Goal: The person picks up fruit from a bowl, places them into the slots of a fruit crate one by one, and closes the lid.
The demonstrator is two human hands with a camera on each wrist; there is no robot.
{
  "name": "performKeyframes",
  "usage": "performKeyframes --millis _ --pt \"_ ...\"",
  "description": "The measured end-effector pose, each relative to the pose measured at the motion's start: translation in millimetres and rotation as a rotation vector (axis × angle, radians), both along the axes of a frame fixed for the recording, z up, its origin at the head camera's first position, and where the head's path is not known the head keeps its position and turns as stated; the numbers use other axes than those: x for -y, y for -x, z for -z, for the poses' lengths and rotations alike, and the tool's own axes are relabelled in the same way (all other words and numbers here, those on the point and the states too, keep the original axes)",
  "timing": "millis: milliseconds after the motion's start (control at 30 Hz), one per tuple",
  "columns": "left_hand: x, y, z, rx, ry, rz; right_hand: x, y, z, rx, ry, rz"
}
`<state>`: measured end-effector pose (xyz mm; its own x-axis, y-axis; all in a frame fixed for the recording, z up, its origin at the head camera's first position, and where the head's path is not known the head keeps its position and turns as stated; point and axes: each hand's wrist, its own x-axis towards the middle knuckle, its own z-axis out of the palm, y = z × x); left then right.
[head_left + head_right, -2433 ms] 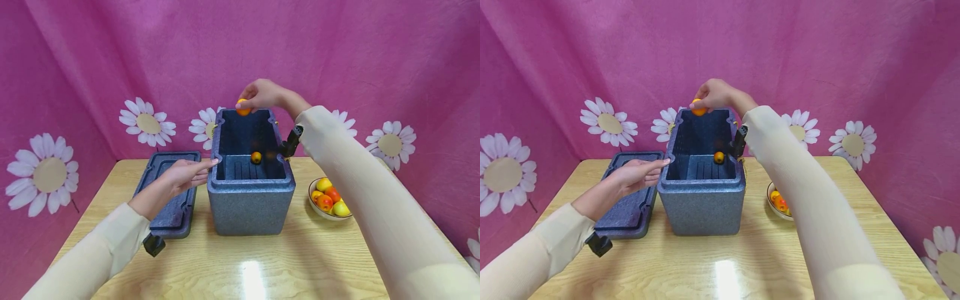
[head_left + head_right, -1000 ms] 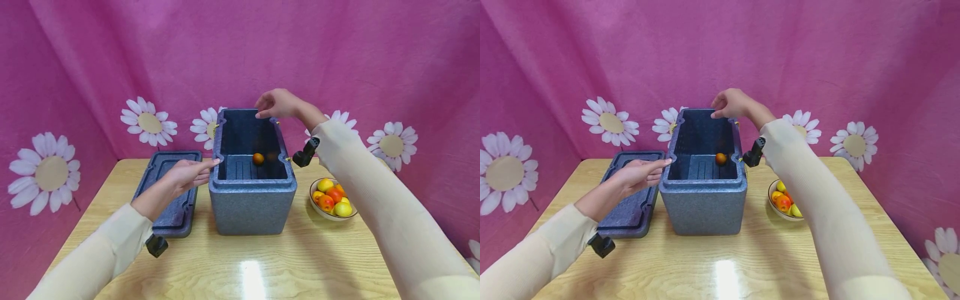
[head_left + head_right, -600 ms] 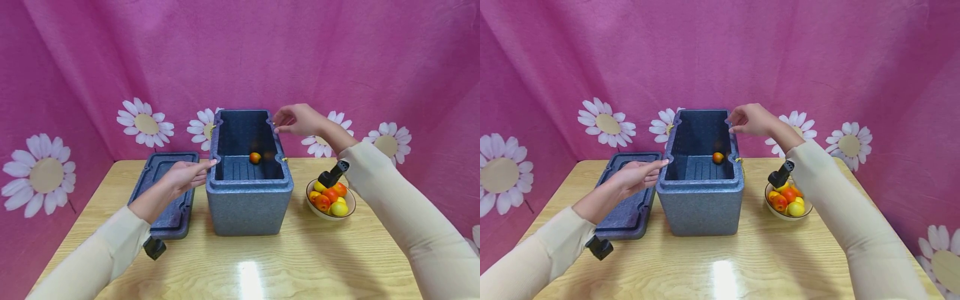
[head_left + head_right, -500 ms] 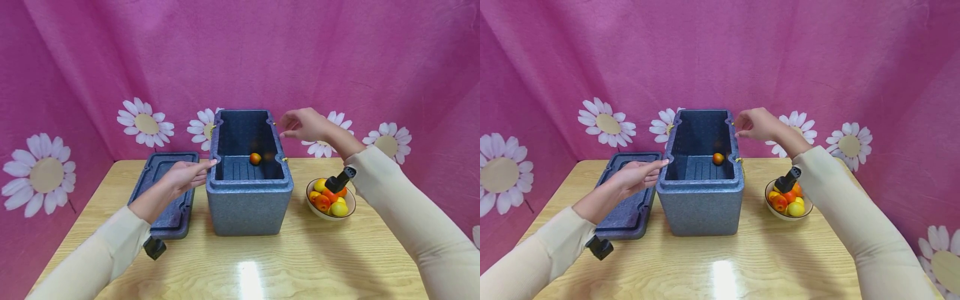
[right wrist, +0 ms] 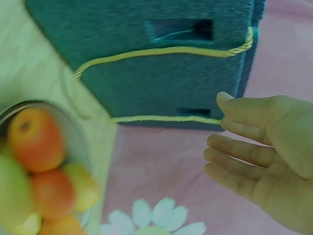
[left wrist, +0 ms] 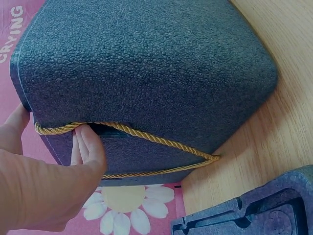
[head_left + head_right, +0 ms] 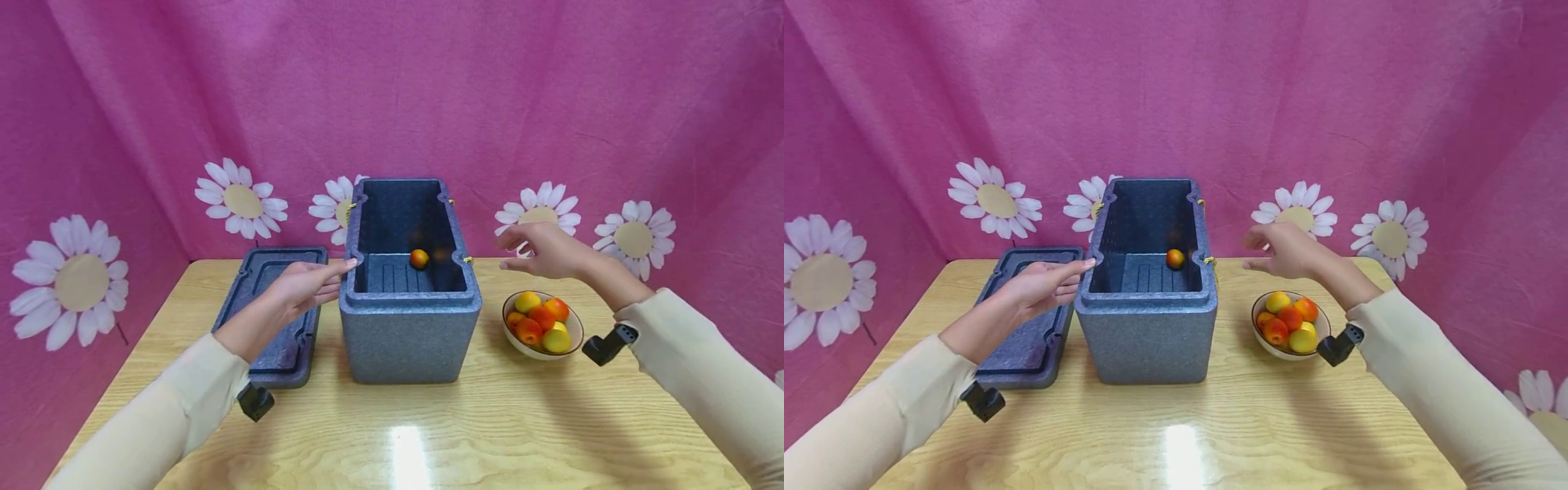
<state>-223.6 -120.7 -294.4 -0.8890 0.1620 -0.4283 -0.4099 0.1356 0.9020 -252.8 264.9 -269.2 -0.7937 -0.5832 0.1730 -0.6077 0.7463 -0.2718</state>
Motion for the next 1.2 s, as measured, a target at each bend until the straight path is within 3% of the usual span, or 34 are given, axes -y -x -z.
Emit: performKeyframes --millis 433,1000,1200 --pt "0.4 1.4 -0.2 -0.001 0.019 0.019 -42 -35.7 36.3 0.135 -0.014 0.050" --pt "-0.5 1.1 0.9 -0.004 0.032 0.007 -74 -62.4 73.0 0.089 0.034 -0.006" --pt "0.1 0.2 0.5 -0.001 0.024 -0.002 -76 -67.2 82.8 0.144 0.051 -0.003"
